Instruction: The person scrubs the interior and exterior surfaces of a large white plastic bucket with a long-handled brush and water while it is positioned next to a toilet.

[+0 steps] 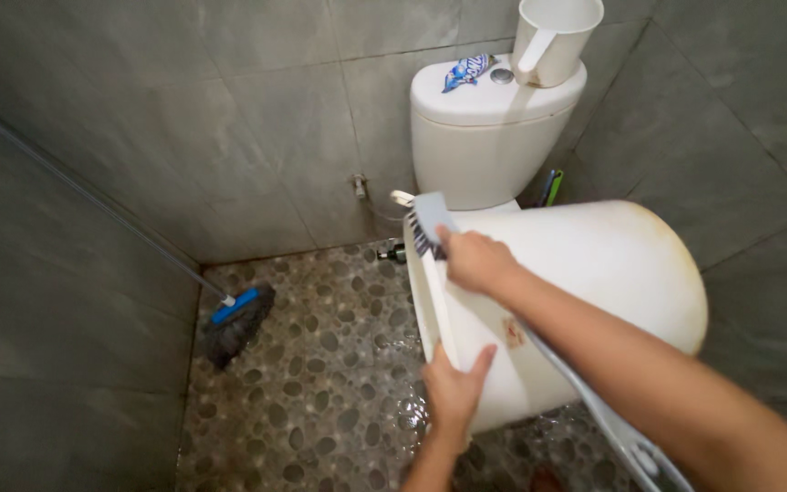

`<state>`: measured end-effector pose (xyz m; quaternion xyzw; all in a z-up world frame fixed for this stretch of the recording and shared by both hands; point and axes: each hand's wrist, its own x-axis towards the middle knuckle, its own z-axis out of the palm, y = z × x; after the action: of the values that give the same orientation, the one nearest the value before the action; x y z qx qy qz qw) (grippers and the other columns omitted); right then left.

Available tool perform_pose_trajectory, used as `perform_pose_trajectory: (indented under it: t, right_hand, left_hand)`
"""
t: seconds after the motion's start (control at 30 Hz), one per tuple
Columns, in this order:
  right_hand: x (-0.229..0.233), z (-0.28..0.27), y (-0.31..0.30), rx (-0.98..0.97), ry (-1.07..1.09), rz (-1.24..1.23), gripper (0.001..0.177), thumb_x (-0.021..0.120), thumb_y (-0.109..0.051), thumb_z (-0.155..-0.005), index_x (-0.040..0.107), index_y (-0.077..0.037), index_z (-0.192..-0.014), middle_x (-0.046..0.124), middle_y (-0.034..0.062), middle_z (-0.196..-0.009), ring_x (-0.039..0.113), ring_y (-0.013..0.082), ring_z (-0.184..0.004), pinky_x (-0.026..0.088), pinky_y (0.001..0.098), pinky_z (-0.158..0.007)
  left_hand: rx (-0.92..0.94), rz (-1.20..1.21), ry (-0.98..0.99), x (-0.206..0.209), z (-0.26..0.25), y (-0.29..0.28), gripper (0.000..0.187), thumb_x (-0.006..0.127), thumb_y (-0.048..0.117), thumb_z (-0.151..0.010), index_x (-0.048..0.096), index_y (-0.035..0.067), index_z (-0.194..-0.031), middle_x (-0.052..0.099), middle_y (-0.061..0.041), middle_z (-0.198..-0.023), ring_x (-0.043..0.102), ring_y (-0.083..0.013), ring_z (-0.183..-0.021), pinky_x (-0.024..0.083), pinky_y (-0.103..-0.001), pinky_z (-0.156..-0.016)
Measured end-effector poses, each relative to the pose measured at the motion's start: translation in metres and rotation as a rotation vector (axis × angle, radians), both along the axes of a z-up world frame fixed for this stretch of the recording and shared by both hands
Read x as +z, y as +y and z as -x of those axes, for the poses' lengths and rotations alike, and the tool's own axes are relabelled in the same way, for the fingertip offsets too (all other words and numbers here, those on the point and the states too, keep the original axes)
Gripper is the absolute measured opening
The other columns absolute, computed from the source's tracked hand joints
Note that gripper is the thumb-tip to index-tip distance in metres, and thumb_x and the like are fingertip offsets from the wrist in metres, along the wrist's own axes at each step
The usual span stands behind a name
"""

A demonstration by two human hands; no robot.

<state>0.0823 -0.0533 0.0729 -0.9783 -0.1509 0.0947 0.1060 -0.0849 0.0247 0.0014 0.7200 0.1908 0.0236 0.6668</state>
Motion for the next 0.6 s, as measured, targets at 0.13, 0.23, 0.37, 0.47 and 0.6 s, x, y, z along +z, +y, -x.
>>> perform_pose_trajectory:
  t: [0.13, 0.23, 0.37, 0.47, 0.6]
  right_hand:
    - [0.002, -0.001, -0.013, -0.065, 0.039, -0.077, 0.045, 0.052, -0.018, -0.094, 0.059, -0.017, -0.139, 0.073, 0.0236, -0.100, 0.071, 0.0427, -0.093, 0.055, 0.0549, -0.081]
    - [0.003, 0.010, -0.015, -0.063, 0.032, -0.114, 0.057, 0.052, -0.017, -0.091, 0.052, -0.019, -0.148, 0.072, 0.0254, -0.097, 0.071, 0.0438, -0.089, 0.056, 0.0544, -0.081]
    - [0.005, 0.025, -0.013, -0.058, -0.004, -0.105, 0.055, 0.053, -0.018, -0.093, 0.052, -0.019, -0.148, 0.072, 0.0249, -0.092, 0.071, 0.0431, -0.086, 0.056, 0.0551, -0.079]
    - [0.018, 0.055, -0.021, 0.030, 0.046, -0.076, 0.053, 0.052, -0.021, -0.097, 0.047, -0.018, -0.150, 0.072, 0.0233, -0.089, 0.071, 0.0428, -0.083, 0.057, 0.0550, -0.075]
    - [0.031, 0.096, -0.030, 0.007, 0.171, 0.042, 0.074, 0.058, -0.013, -0.085, 0.037, -0.020, -0.156, 0.072, 0.0233, -0.085, 0.072, 0.0424, -0.082, 0.057, 0.0531, -0.075]
  left_hand:
    - [-0.040, -0.106, -0.019, -0.007, 0.016, 0.005, 0.050, 0.088, 0.033, -0.071, 0.072, 0.003, -0.107, 0.080, -0.018, -0.092, 0.081, -0.0295, -0.083, 0.062, -0.039, -0.076]
    - [-0.057, -0.205, -0.066, -0.023, -0.008, 0.019, 0.045, 0.064, 0.043, -0.093, 0.072, -0.001, -0.103, 0.075, -0.024, -0.089, 0.075, -0.0399, -0.082, 0.056, -0.048, -0.075]
    - [0.053, -0.308, -0.144, -0.035, -0.069, 0.015, 0.054, 0.037, 0.039, -0.109, 0.064, -0.005, -0.096, 0.067, -0.032, -0.084, 0.065, -0.0512, -0.084, 0.048, -0.056, -0.073]
    - [0.079, -0.284, -0.135, -0.030, -0.081, 0.015, 0.049, 0.035, 0.037, -0.106, 0.063, -0.003, -0.099, 0.068, -0.031, -0.081, 0.067, -0.0497, -0.080, 0.048, -0.056, -0.072]
    - [0.054, -0.240, -0.196, -0.016, -0.063, 0.004, 0.047, 0.035, 0.033, -0.107, 0.062, -0.003, -0.096, 0.066, -0.031, -0.078, 0.065, -0.0492, -0.073, 0.047, -0.056, -0.066]
